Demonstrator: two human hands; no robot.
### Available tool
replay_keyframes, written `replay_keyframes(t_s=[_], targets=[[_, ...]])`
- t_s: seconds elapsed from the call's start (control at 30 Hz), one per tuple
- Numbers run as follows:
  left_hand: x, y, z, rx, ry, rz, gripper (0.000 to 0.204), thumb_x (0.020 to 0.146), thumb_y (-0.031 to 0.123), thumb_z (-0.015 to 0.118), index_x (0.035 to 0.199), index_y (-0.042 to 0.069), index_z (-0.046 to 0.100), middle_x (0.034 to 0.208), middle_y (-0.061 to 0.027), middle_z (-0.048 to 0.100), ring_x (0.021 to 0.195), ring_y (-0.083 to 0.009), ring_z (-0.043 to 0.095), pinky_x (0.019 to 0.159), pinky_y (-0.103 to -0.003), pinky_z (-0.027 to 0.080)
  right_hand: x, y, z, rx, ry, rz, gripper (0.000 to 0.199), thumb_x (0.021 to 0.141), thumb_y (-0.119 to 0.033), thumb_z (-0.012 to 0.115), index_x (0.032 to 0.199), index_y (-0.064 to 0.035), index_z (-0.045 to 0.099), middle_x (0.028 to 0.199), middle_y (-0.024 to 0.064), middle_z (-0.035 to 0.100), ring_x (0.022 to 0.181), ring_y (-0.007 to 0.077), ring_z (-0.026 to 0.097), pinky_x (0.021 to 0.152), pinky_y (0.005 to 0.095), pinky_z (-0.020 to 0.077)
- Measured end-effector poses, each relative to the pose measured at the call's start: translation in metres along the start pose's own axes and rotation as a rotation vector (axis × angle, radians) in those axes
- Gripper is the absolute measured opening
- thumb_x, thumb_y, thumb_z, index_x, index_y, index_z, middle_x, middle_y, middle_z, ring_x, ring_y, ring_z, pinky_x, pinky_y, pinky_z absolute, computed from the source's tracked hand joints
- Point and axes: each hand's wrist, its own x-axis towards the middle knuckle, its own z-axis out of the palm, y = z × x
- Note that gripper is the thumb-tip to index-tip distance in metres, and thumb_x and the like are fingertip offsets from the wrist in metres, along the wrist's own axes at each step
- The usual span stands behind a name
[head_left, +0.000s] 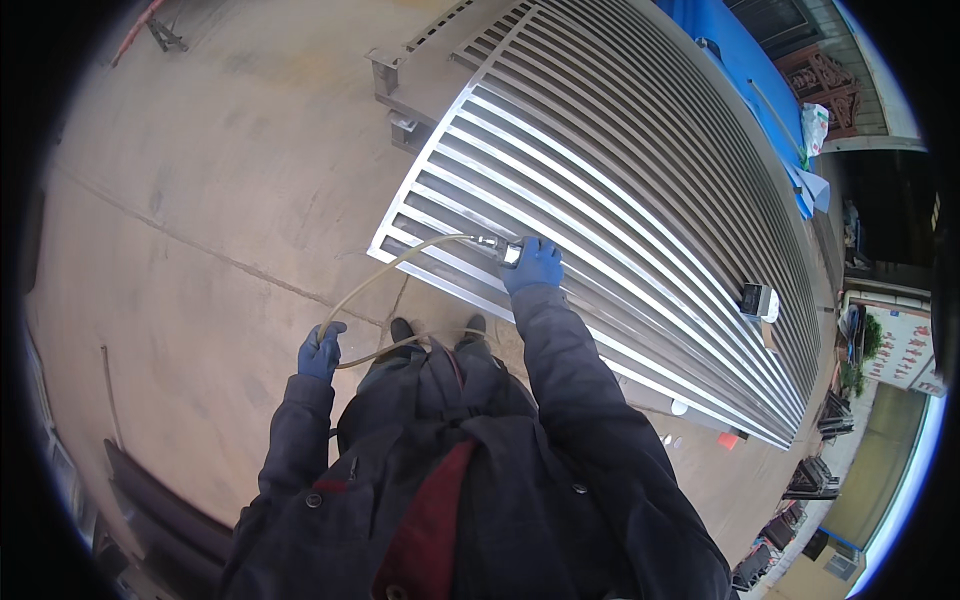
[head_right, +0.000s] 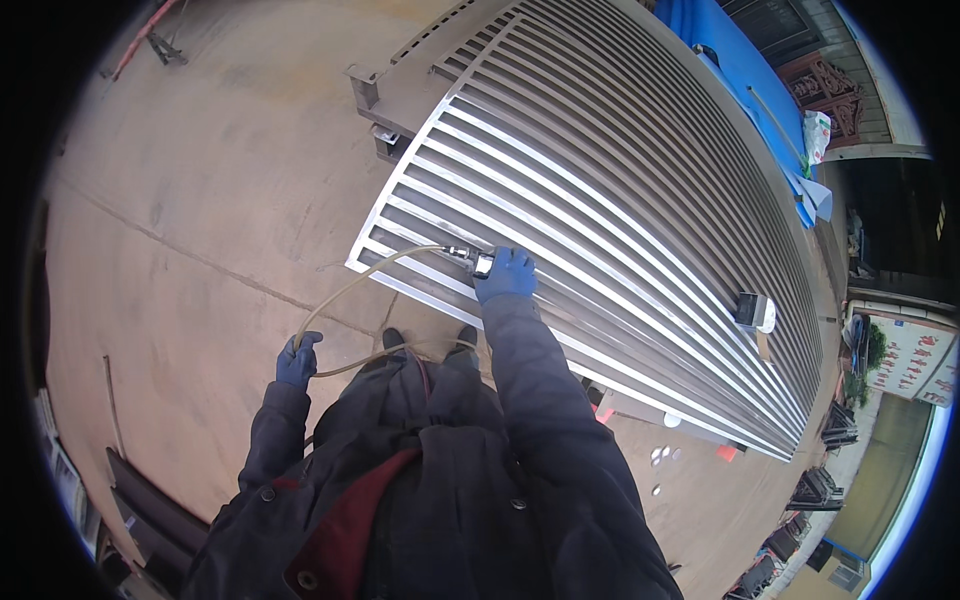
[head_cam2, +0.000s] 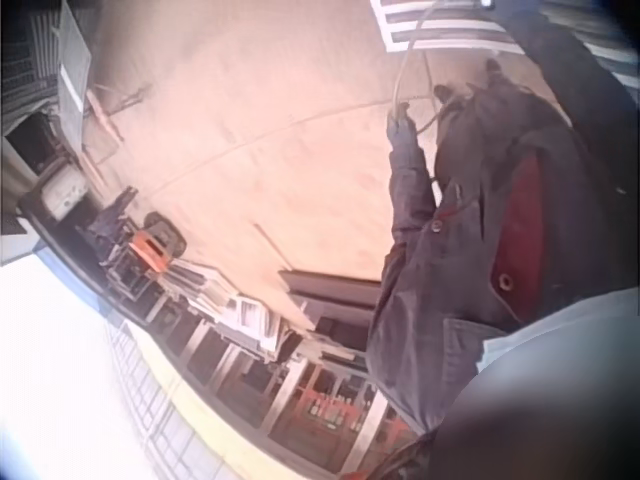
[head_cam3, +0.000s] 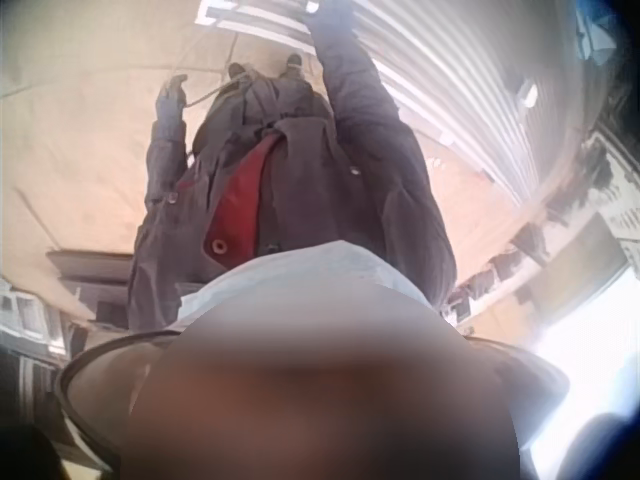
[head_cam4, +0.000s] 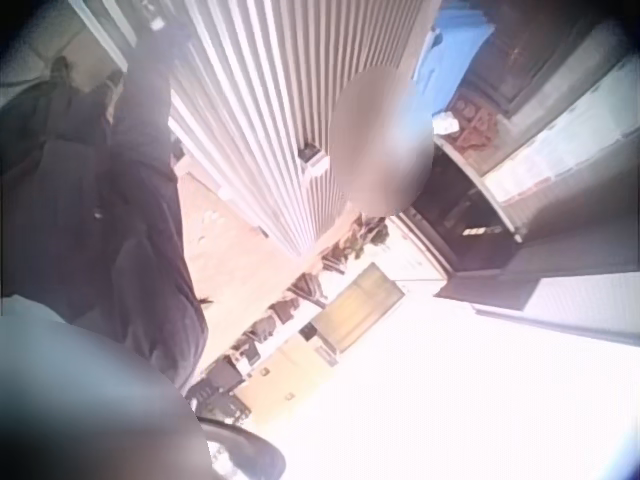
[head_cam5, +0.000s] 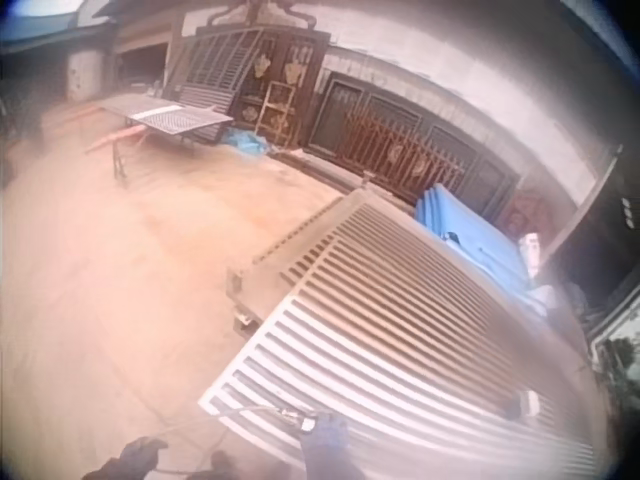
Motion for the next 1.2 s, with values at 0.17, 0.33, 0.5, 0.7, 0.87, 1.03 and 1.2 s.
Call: replay_keyframes(t_s=[0.17, 0.33, 0.5, 0.7, 0.87, 1.03, 1.2], targets=[[-0.018, 0.007, 0.031, 0.168, -0.154, -0.013, 0.026, 0.095, 0.011, 0.063, 0.120, 0.005, 0.064, 0.092, 0.0001, 0.060, 0.083, -0.0080, 0.055, 0.074, -0.024, 0.047, -0.005, 0.077, -0.024, -0.012, -0.025, -0.002, 0.059, 0.070, -0.038, 0.084, 0.119, -0.0135, 0.061, 0.124, 0.0208, 0.056, 0.115, 0.0425, 0.055, 0.095, 0.0511, 0.0515], [-0.013, -0.005, 0.063, 0.449, -0.229, 0.597, 0.023, 0.096, 0.015, 0.065, 0.117, 0.005, 0.066, 0.092, -0.0038, 0.065, 0.083, -0.0145, 0.062, 0.074, -0.028, 0.053, -0.005, 0.132, -0.041, 0.017, -0.187, 0.075, 0.058, 0.068, -0.033, 0.084, 0.119, -0.0145, 0.061, 0.118, 0.0218, 0.059, 0.108, 0.0418, 0.061, 0.094, 0.0489, 0.0515], [0.005, -0.038, 0.008, 0.196, -0.169, -0.005, 0.027, 0.102, 0.028, 0.058, 0.114, 0.006, 0.067, 0.082, -0.0061, 0.067, 0.077, -0.0160, 0.064, 0.071, -0.030, 0.052, -0.004, 0.072, -0.010, 0.123, -0.053, -0.090, 0.057, 0.069, -0.031, 0.084, 0.120, -0.0198, 0.061, 0.121, 0.0177, 0.057, 0.109, 0.0415, 0.058, 0.092, 0.0503, 0.0518], [-0.003, -0.037, 0.022, -0.045, -0.178, -0.083, 0.033, 0.103, 0.034, 0.057, 0.115, 0.005, 0.066, 0.077, -0.0047, 0.065, 0.071, -0.0131, 0.061, 0.065, -0.029, 0.050, -0.014, 0.078, -0.001, 0.187, 0.078, -0.001, 0.058, 0.070, -0.028, 0.086, 0.122, -0.0216, 0.061, 0.123, 0.0174, 0.056, 0.113, 0.0409, 0.056, 0.094, 0.0502, 0.0516], [-0.016, -0.029, 0.075, 0.024, -0.417, 0.104, 0.030, 0.104, 0.027, 0.057, 0.120, 0.003, 0.063, 0.086, -0.0036, 0.065, 0.078, -0.0114, 0.060, 0.076, -0.027, 0.051, -0.036, 0.173, -0.032, 0.261, 0.085, 0.345, 0.061, 0.068, -0.033, 0.090, 0.119, -0.0163, 0.062, 0.119, 0.0240, 0.055, 0.103, 0.0403, 0.062, 0.089, 0.0489, 0.0525], [-0.006, -0.037, 0.063, -0.057, -0.305, 0.103, 0.028, 0.104, 0.030, 0.057, 0.113, 0.004, 0.064, 0.084, -0.0029, 0.065, 0.079, -0.0132, 0.061, 0.078, -0.029, 0.052, -0.039, 0.130, -0.010, 0.246, 0.137, 0.306, 0.067, 0.070, -0.029, 0.088, 0.128, -0.0170, 0.057, 0.123, 0.0255, 0.051, 0.115, 0.0452, 0.053, 0.097, 0.0520, 0.0479], [0.010, -0.044, 0.028, -0.382, -0.048, 0.047, 0.039, 0.104, 0.044, 0.054, 0.105, 0.006, 0.065, 0.068, -0.0006, 0.056, 0.065, -0.0130, 0.055, 0.069, -0.032, 0.053, -0.011, 0.056, 0.009, 0.242, 0.149, 0.101, 0.064, 0.071, -0.030, 0.085, 0.127, -0.0171, 0.056, 0.128, 0.0265, 0.050, 0.120, 0.0446, 0.051, 0.098, 0.0516, 0.0488]])
